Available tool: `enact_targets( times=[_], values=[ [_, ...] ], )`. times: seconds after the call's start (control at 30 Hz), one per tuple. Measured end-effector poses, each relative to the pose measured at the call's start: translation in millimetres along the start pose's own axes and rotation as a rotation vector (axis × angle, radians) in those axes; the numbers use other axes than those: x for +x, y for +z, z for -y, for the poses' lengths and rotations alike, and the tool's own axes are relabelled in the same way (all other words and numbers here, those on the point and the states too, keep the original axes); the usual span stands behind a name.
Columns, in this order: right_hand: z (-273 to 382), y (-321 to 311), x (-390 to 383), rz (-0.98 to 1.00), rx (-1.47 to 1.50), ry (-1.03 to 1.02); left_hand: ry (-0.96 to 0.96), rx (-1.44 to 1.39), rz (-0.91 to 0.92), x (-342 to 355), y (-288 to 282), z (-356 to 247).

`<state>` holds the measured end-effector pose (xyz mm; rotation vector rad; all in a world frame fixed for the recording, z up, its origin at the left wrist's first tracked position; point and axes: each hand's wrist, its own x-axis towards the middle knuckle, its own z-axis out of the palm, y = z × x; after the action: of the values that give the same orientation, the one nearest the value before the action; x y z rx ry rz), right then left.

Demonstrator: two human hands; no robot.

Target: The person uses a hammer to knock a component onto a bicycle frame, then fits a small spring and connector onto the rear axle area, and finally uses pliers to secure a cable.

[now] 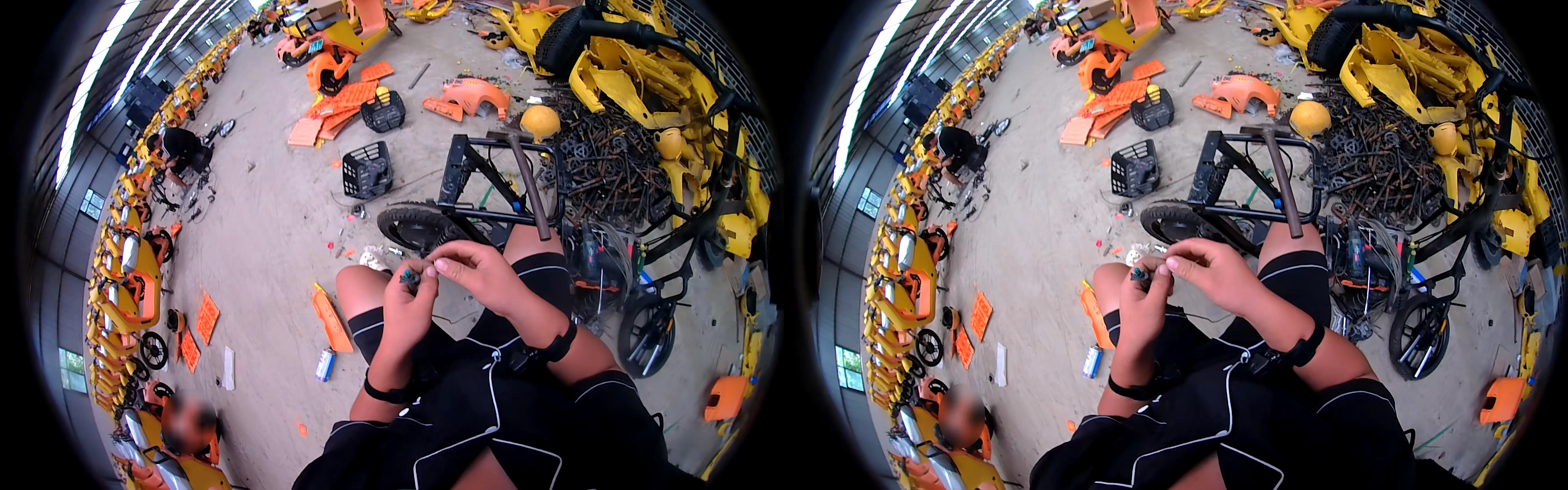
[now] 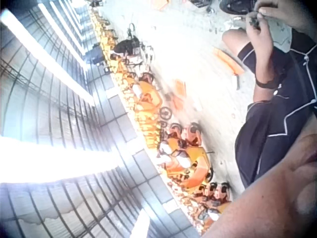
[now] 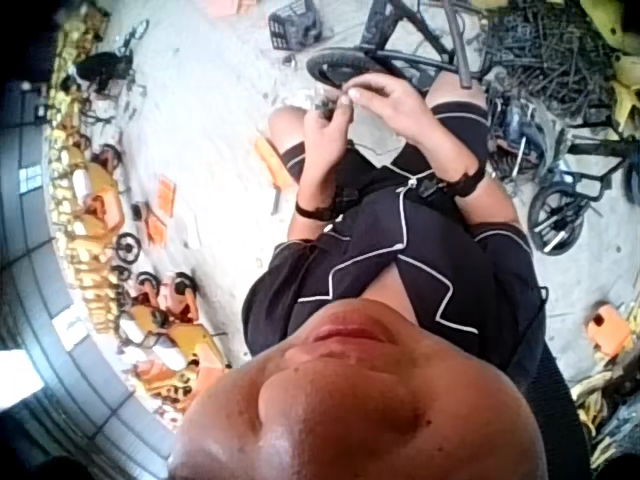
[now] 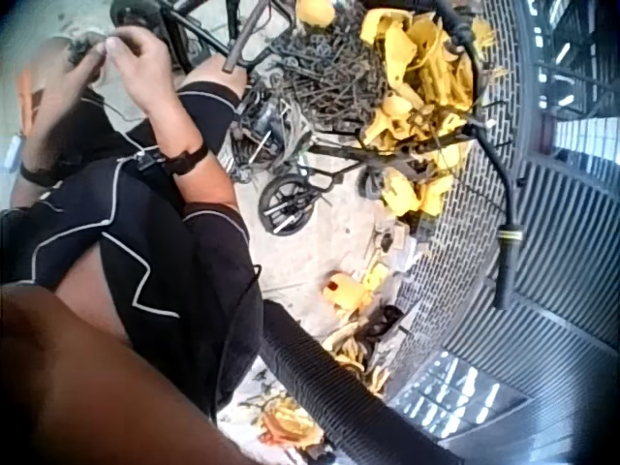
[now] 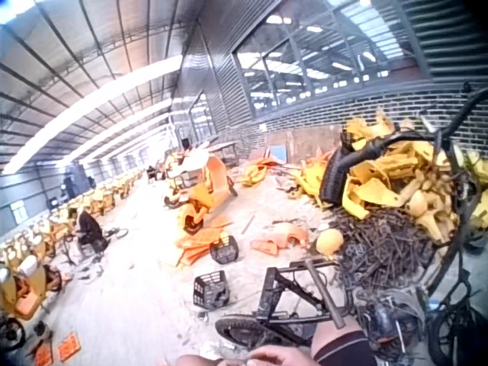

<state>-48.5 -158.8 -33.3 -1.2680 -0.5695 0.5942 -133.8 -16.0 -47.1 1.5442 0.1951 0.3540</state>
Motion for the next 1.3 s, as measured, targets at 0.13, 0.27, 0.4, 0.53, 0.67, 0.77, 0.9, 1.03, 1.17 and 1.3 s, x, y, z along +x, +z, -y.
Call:
enact_targets(
  times=[0.13, 0.27, 0.4, 0.53, 0.67, 0.77, 0.9, 1.03, 1.17, 1.3],
  values=[
    [-1.3, -1.4, -0.4, 0.001, 0.026, -0.004, -0.042, 0.033, 0.005, -2.1, 1.1, -8.3],
    [0.0, -6.6, 3.1, -0.022, -0.087, -0.104, -0.019, 0.002, 0.032, 4.3, 0.6, -3.0],
    [-3.3, -6.6, -2.9, -0.052, -0.122, -0.077, -0.008, 0.006, 0.049, -2.9, 1.6, -4.0],
    [-2.3, -6.2, -4.7, -0.101, -0.311, -0.205, -0.067, -0.033, 0.080, -4.1, 0.9, -3.3],
    [-2.1, -8.3, -7.4, -0.128, -0.317, -0.279, -0.047, -0.098, 0.097, -3.5, 4.5, -1.6],
    [1.4, -8.6, -10.7, -0.139, -0.326, -0.305, -0.033, -0.085, 0.111, -4.4, 7.1, -8.8],
    [1.8, -6.2, -12.6, -0.188, -0.348, -0.365, -0.035, -0.034, 0.128, -4.0, 0.5, -0.8],
    [-2.7, -11.3, -12.2, -0.178, -0.330, -0.372, 0.003, 0.010, 0.130, -2.3, 1.1, -5.8],
    [-6.9, -19.7, -7.3, -0.062, -0.215, -0.286, 0.026, 0.046, 0.129, -2.9, 1.1, -12.5],
    [3.1, -15.3, -5.9, -0.038, -0.170, -0.240, -0.006, 0.053, 0.073, -5.2, -1.9, -15.2]
  ],
)
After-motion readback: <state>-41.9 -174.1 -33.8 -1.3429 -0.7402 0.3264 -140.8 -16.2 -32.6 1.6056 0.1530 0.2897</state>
